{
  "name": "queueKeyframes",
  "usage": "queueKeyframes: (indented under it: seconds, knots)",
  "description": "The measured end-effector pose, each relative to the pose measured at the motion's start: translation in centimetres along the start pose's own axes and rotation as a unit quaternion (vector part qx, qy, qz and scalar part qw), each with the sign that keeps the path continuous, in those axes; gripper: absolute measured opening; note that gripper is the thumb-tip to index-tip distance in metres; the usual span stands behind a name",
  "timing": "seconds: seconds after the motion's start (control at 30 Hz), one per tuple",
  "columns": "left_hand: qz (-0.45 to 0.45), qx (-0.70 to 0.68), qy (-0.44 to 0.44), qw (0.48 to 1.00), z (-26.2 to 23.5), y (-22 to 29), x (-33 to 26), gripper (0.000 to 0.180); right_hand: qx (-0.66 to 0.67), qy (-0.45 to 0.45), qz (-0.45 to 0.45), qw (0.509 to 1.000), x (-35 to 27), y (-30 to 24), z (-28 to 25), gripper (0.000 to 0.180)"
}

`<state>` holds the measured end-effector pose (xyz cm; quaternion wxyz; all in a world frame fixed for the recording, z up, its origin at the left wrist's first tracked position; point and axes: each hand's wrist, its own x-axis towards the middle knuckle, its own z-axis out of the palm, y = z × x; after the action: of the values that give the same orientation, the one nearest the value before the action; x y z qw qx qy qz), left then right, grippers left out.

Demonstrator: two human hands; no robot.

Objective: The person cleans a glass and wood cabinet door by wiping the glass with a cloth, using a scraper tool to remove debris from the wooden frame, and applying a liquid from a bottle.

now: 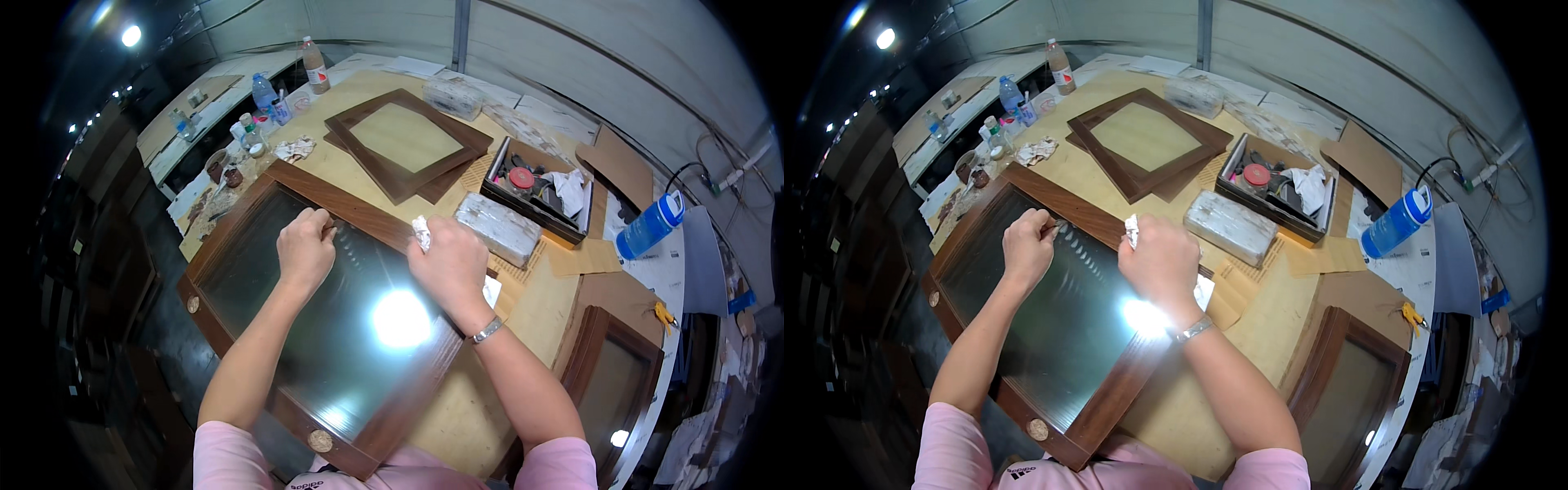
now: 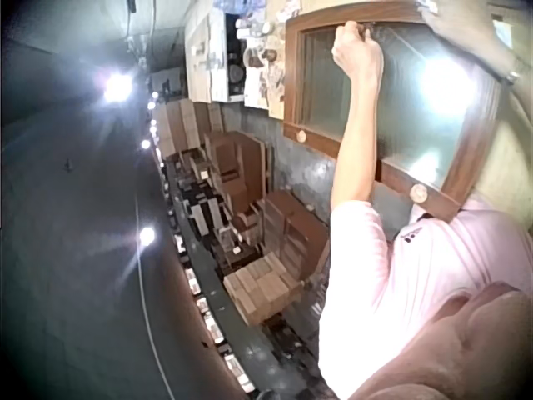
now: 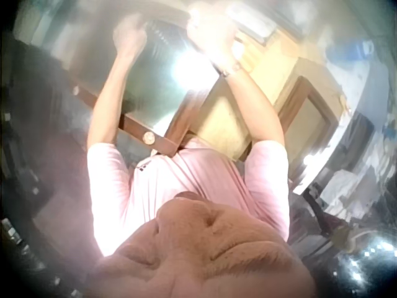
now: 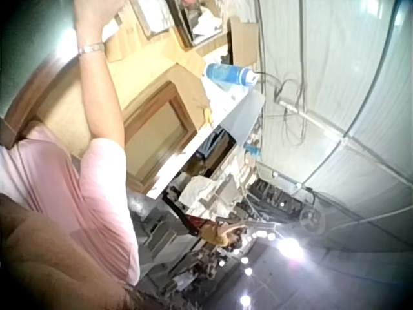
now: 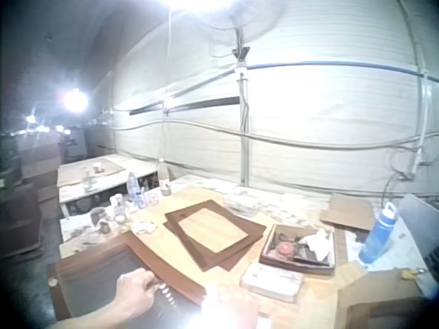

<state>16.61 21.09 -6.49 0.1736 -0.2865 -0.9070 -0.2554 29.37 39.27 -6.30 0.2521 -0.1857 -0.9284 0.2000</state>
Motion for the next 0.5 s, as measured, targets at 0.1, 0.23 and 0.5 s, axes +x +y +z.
queueKeyframes:
  seconds: [0.1,0.23,0.5]
  knots:
    - [0.032,-0.03,-0.019,0.999,0.1,1.1,-0.5,0.008,-0.002,0.008,-0.004,1.0,0.0,0.0,0.0,0.023]
    - [0.025,-0.022,-0.01,0.999,0.3,0.8,-0.5,0.009,-0.003,0.009,-0.003,1.0,-0.1,0.1,-0.1,0.022]
    - [0.052,0.028,0.014,0.998,0.2,0.7,-0.5,0.009,0.006,0.025,-0.013,1.0,-0.1,0.2,0.4,0.022]
